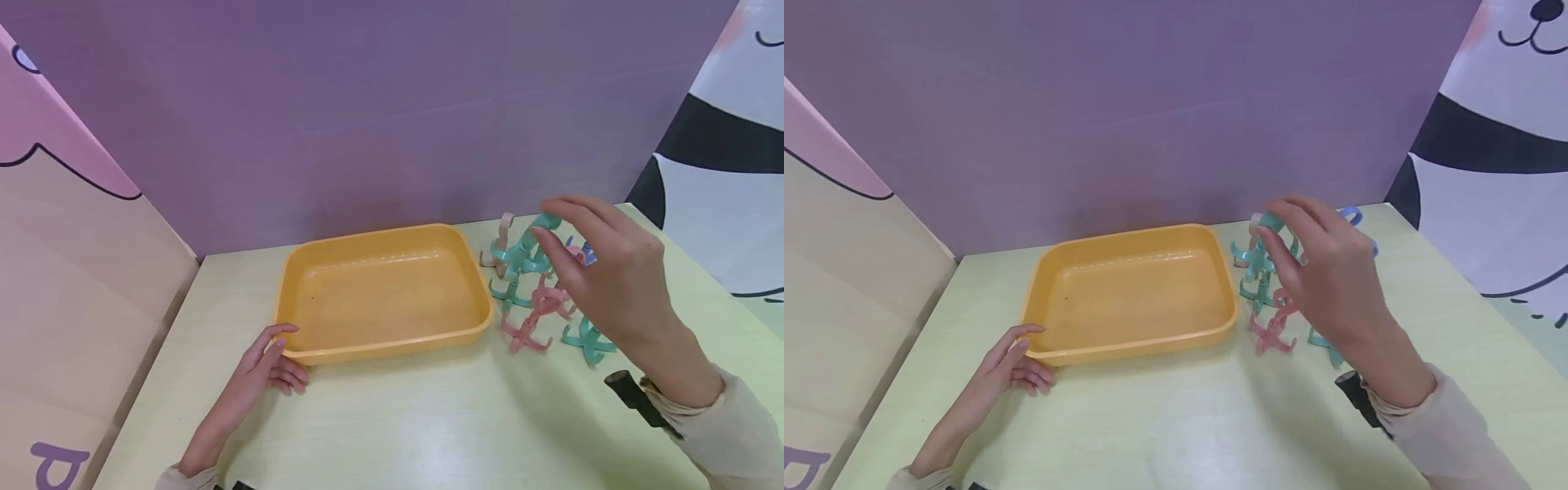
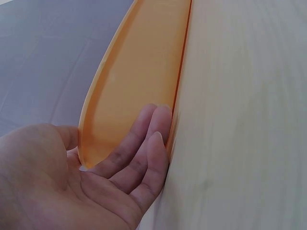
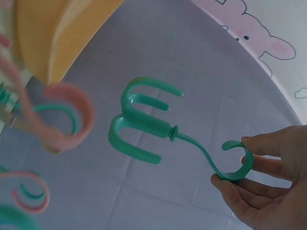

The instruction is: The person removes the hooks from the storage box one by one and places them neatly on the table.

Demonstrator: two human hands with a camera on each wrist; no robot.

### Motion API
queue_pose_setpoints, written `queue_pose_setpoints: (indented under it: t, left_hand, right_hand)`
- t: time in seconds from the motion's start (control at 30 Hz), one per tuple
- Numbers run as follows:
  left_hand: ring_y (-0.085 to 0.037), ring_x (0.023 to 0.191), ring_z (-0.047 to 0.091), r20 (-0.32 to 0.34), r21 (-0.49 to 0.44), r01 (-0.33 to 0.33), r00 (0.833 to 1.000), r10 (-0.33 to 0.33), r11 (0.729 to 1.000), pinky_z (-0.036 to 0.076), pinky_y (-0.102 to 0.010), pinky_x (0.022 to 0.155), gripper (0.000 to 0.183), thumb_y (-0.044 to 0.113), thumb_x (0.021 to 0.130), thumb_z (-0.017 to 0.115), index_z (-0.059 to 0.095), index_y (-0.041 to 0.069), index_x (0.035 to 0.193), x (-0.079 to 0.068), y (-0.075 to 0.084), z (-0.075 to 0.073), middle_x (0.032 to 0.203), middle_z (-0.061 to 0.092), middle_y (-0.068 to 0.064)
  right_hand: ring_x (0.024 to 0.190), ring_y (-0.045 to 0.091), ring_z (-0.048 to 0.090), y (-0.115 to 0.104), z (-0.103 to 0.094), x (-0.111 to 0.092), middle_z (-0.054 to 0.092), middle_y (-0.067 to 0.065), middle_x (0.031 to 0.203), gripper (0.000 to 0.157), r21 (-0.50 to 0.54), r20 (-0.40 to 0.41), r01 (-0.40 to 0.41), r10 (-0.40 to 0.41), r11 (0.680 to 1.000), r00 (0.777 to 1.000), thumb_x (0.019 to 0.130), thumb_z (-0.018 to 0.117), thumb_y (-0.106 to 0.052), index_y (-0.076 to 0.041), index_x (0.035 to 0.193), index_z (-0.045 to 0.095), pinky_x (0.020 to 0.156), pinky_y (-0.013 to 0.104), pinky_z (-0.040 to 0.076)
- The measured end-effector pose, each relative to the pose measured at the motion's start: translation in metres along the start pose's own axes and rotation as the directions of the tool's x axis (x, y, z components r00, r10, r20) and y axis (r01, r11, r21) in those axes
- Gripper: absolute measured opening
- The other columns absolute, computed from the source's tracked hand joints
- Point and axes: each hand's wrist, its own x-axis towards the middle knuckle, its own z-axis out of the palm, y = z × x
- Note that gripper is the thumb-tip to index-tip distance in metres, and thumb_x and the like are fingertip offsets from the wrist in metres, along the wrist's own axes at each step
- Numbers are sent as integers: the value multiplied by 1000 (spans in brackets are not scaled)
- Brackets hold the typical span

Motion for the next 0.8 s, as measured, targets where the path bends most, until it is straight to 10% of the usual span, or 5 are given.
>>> queue_pose_setpoints:
  t: [0.2, 0.43, 0.8]
  left_hand:
    - [-40, 76, 71, 9, -12, -6, 1000, 6, 1000, 59, -42, 65, 41, 31, 112, 29, 33, 8, 146, -2, 1, 0, 91, 71, -26]
    - [-40, 76, 71, 9, -12, -3, 1000, 3, 1000, 59, -42, 65, 42, 32, 112, 29, 32, 8, 146, -4, 1, -2, 90, 70, -27]
    - [-40, 74, 71, -1, -11, -4, 1000, 4, 1000, 59, -42, 64, 42, 33, 111, 29, 34, 8, 145, -8, 1, -1, 89, 71, -25]
  right_hand:
    - [105, 36, 66, 21, -15, -7, 70, 19, 112, 57, -83, 45, 39, -35, 996, 998, 101, 53, -49, 3, 116, 70, 98, 2, 29]
    - [103, 41, 64, 40, -28, -15, 70, 21, 111, 34, -134, -20, -37, 34, 990, 999, 85, 77, -7, 2, 116, 70, 104, 13, 37]
    - [101, 45, 59, 57, -47, -23, 66, 28, 115, 31, -179, -43, -165, 160, 970, 986, 87, 74, -2, 5, 117, 68, 98, 3, 26]
